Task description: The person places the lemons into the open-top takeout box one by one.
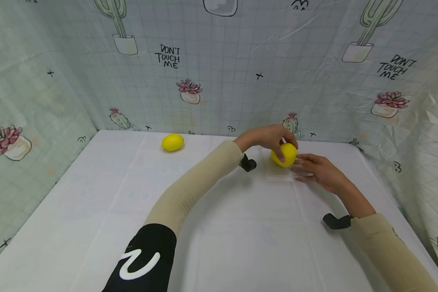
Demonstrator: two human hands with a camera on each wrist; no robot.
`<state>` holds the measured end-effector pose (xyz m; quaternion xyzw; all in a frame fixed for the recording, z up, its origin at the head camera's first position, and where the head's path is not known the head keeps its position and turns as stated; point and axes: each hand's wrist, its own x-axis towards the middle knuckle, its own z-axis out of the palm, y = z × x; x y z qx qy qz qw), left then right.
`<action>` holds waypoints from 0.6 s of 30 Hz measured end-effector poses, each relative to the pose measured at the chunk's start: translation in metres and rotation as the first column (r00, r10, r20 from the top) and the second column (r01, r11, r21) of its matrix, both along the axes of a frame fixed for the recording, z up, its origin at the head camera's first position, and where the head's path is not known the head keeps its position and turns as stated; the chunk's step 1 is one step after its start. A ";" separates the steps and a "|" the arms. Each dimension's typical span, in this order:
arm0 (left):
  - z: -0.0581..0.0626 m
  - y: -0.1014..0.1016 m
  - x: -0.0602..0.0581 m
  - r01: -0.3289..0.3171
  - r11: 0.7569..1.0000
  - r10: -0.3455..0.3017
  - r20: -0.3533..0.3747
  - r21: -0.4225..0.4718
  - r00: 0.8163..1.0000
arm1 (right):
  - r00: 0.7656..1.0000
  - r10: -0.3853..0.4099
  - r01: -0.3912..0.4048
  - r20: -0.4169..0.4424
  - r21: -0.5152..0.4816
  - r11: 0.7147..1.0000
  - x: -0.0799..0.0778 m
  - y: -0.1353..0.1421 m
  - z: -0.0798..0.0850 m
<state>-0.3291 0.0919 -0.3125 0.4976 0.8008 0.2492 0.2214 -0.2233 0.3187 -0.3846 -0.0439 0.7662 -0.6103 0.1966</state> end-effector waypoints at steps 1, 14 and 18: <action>0.000 0.000 0.000 0.005 1.000 -0.005 0.017 0.010 1.000 | 1.000 -0.001 0.001 0.003 0.000 1.000 0.000 -0.001 0.000; -0.003 -0.021 -0.007 -0.054 0.995 0.050 0.053 0.088 0.997 | 0.999 0.030 -0.029 -0.033 0.026 0.999 0.000 0.002 -0.003; -0.005 -0.040 -0.009 -0.071 0.991 0.069 0.030 0.109 0.997 | 0.999 0.020 -0.019 -0.033 0.030 0.999 0.001 0.001 -0.002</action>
